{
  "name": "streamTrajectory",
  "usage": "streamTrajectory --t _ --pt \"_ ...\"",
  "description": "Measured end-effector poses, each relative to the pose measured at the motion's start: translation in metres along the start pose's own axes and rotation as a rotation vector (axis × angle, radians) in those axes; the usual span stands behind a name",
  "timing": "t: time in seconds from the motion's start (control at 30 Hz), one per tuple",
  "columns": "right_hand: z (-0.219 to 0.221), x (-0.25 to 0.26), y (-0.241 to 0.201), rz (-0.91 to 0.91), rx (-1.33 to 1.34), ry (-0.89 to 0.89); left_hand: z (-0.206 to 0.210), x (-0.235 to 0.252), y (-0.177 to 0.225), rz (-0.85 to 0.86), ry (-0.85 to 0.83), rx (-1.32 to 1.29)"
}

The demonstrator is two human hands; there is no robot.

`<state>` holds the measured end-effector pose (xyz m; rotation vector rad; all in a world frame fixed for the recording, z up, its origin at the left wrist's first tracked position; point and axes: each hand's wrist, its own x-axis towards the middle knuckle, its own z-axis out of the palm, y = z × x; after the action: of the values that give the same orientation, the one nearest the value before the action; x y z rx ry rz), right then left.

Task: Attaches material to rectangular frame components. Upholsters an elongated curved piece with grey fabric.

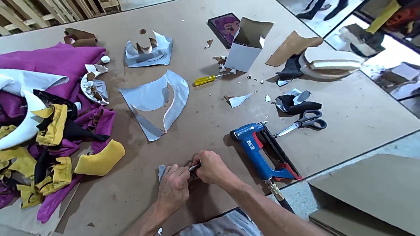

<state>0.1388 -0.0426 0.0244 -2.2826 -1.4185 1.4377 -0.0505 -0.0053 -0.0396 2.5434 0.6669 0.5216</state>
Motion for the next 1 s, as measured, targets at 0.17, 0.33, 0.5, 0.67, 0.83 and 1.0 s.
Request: streamTrajectory --t 0.17,0.33,0.5,0.67,0.83,1.0 --pt "-0.012 -0.033 0.043 -0.110 0.035 0.574 -0.002 -0.005 0.012 -0.087 0.044 0.031" --pt "-0.004 -0.068 0.135 0.217 -0.172 0.880 0.001 -0.020 0.021 -0.160 0.124 0.098" --pt "-0.034 -0.066 0.126 0.483 -0.127 0.651 -0.007 -0.010 0.010 -0.133 -0.015 0.015" --pt "-0.011 -0.137 0.071 0.427 -0.080 0.680 -0.010 -0.007 0.002 -0.217 -0.003 -0.141" --pt "0.052 -0.165 0.000 0.208 0.047 0.492 -0.005 -0.005 0.000 -0.227 0.038 -0.124" --pt "0.064 -0.151 -0.025 0.173 -0.031 0.384 -0.005 -0.005 -0.002 -0.215 0.019 -0.120"
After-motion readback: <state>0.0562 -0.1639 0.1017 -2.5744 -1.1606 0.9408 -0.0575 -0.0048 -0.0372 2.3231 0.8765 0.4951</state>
